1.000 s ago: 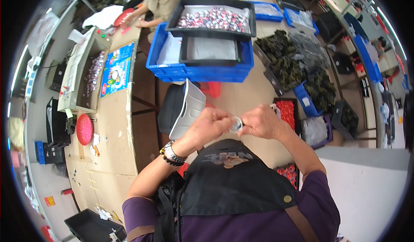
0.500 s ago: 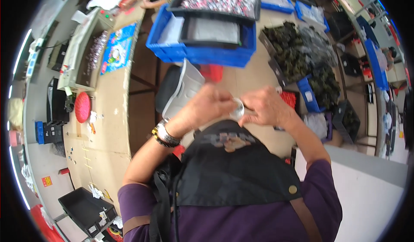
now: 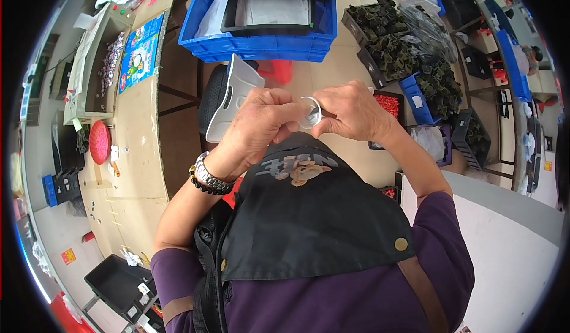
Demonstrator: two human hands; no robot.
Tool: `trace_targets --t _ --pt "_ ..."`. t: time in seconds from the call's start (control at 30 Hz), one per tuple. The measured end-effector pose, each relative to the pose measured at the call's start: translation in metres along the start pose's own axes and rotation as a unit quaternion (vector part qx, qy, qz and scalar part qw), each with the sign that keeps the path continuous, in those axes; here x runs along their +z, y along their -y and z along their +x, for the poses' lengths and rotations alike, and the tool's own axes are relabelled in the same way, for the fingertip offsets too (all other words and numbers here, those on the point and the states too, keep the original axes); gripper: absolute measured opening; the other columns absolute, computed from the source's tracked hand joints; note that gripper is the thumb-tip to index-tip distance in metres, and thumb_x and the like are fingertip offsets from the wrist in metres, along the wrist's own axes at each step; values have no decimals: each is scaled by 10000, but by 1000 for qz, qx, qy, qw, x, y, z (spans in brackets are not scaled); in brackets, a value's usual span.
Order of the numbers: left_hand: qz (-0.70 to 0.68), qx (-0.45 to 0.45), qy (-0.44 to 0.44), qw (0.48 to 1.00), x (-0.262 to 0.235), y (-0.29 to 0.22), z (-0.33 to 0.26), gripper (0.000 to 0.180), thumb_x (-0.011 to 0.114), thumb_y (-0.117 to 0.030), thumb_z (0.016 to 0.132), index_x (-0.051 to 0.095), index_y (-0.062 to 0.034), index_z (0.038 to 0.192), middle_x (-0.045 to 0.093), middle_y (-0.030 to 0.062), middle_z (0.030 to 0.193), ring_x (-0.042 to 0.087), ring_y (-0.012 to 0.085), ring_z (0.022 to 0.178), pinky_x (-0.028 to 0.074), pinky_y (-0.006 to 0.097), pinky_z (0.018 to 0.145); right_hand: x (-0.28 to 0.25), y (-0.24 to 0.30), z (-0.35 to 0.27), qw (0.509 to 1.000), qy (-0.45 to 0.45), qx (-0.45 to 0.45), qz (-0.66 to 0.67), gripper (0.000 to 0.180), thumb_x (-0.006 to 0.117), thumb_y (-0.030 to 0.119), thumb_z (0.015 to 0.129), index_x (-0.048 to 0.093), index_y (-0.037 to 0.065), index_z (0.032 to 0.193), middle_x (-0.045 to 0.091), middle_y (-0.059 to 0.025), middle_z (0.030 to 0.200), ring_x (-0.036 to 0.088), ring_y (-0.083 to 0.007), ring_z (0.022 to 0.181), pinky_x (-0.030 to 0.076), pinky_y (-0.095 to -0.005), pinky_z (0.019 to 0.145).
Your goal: The person assembles small plastic housings by inserting multi-colored components into them by hand, then transfers the assembled housings to a tray.
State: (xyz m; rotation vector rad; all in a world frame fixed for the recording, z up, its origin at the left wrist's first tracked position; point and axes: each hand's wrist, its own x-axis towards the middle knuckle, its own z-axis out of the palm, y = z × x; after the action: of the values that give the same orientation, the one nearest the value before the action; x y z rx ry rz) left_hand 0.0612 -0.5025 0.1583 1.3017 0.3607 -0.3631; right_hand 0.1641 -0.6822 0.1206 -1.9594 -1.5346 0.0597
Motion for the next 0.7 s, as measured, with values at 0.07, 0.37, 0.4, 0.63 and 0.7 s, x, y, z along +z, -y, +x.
trace_targets --t 0.07,0.37,0.4,0.63,0.7 --pt "-16 2 -18 1000 1 1 -1 124 617 -94 869 652 7 806 543 5 614 375 29 453 245 183 409 5 -3 -1 1000 -18 -5 0 654 458 699 797 525 60 675 534 -78 616 575 -296 583 443 -378 504" --pt "-68 28 -55 996 6 3 0 178 631 -123 838 585 -27 695 492 -12 571 390 42 454 266 209 417 9 -6 1 998 -63 7 -17 605 505 653 793 554 58 697 541 -99 594 585 -293 582 453 -369 499" --pt "-68 28 -56 996 7 4 0 178 631 -123 838 585 -27 695 492 -12 571 390 42 454 266 209 417 8 -6 2 998 -62 16 -8 595 506 641 801 553 58 696 543 -104 593 585 -294 582 453 -371 499" --pt "-100 55 -84 990 14 8 -1 153 624 -117 843 611 -25 722 494 -19 573 384 37 463 254 200 423 11 -7 -1 999 -34 27 2 571 484 576 881 600 18 842 568 -116 656 582 -321 617 441 -382 531" --pt "-103 62 -90 989 15 9 -1 148 623 -116 844 619 -23 729 495 -20 575 381 37 463 252 199 423 13 -6 0 996 -66 48 23 611 446 633 849 520 50 683 538 -131 588 576 -325 580 441 -392 500"
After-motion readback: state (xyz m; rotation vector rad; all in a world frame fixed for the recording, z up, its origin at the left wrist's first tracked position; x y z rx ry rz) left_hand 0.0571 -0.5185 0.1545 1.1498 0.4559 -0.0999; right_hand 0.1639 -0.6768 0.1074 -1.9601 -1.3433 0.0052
